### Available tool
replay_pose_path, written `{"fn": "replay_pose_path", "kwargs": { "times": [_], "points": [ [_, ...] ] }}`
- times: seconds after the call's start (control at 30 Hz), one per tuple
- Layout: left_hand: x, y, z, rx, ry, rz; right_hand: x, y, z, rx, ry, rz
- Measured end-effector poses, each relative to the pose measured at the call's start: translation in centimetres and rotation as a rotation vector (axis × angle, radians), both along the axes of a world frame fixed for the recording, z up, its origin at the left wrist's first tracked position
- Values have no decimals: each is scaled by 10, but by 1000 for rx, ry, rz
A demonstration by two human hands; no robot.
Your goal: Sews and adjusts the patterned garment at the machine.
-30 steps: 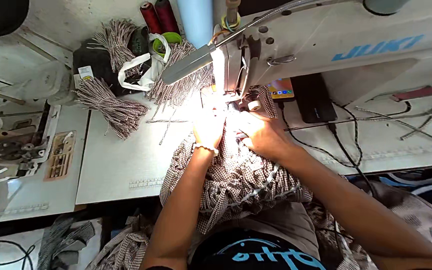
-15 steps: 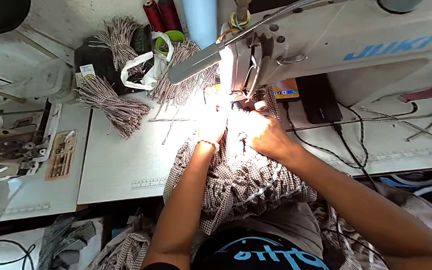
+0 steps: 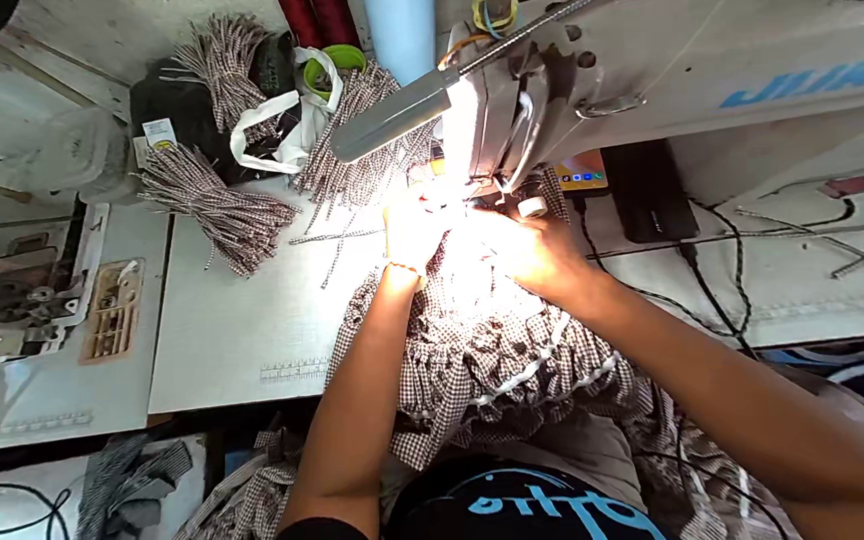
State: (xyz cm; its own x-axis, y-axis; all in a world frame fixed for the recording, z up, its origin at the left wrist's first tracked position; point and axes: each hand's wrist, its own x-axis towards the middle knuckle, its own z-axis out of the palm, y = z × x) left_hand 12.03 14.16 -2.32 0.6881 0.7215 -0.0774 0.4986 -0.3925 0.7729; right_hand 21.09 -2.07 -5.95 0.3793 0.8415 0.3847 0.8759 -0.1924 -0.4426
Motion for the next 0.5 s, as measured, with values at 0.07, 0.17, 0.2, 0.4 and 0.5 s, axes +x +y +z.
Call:
{"fn": "replay_pose_path", "kwargs": {
  "times": [0.07,0.17,0.2,0.4,0.5],
  "points": [
    [1,1,0,4,1,2,-2,0,3,-16,32,-26],
    [3,2,2,26,11,-3,-2,0,6,-23,66,-47],
    [3,1,2,26,9,-1,-3,0,6,-25,68,-51],
    [6,0,1,85,8,27,-2,4,7,-28,84,-80],
    [7,-2,0,79,-14,37,-3,5,11,-94,120,-85]
  ]
}}
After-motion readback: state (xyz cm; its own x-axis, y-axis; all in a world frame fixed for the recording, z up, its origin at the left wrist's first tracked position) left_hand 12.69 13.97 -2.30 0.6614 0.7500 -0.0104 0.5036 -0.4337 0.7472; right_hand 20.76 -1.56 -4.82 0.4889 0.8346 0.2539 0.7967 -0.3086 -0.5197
